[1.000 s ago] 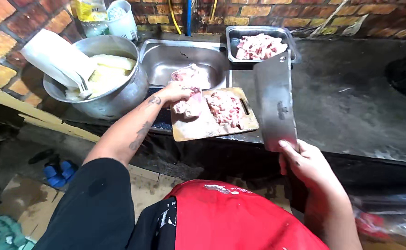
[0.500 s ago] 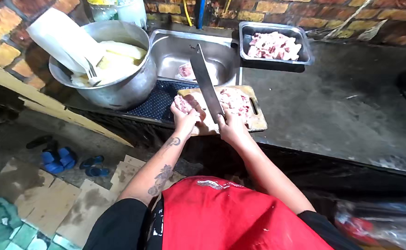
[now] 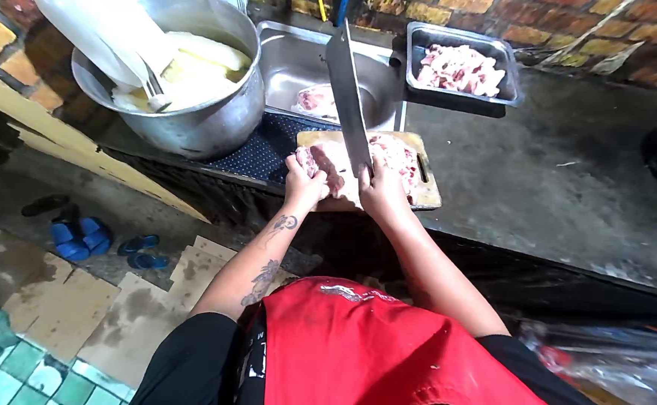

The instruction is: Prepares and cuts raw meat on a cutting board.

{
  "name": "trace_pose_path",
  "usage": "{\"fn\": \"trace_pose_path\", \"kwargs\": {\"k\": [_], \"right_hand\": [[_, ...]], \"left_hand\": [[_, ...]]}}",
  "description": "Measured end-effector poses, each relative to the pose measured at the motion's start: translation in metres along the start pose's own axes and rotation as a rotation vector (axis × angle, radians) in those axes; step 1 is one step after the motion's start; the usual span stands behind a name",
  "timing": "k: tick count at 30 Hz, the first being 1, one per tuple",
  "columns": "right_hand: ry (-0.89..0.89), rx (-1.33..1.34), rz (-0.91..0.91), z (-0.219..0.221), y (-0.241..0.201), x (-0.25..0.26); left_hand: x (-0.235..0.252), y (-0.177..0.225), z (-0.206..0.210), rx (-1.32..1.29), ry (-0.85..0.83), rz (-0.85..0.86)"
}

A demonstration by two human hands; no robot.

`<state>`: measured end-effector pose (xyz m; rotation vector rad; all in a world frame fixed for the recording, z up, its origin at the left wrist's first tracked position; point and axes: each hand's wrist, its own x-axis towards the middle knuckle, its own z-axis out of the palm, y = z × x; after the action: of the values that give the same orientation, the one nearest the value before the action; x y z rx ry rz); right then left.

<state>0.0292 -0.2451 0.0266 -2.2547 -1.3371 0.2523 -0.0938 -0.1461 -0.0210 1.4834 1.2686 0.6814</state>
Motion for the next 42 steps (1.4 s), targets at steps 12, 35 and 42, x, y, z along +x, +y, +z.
{"fn": "trace_pose_path", "kwargs": {"k": [12, 35, 42], "right_hand": [[0.038, -0.031, -0.003, -0.014, -0.023, 0.006], [-0.280, 0.229, 0.294, -0.012, 0.006, 0.009], [-0.177, -0.044, 0.118, -0.006, -0.011, -0.002]], "left_hand": [[0.004, -0.006, -0.002, -0.035, -0.013, 0.025], [0.024, -0.015, -0.018, -0.147, -0.104, -0.081], [0.017, -0.017, -0.009, -0.189, -0.085, -0.062]]}}
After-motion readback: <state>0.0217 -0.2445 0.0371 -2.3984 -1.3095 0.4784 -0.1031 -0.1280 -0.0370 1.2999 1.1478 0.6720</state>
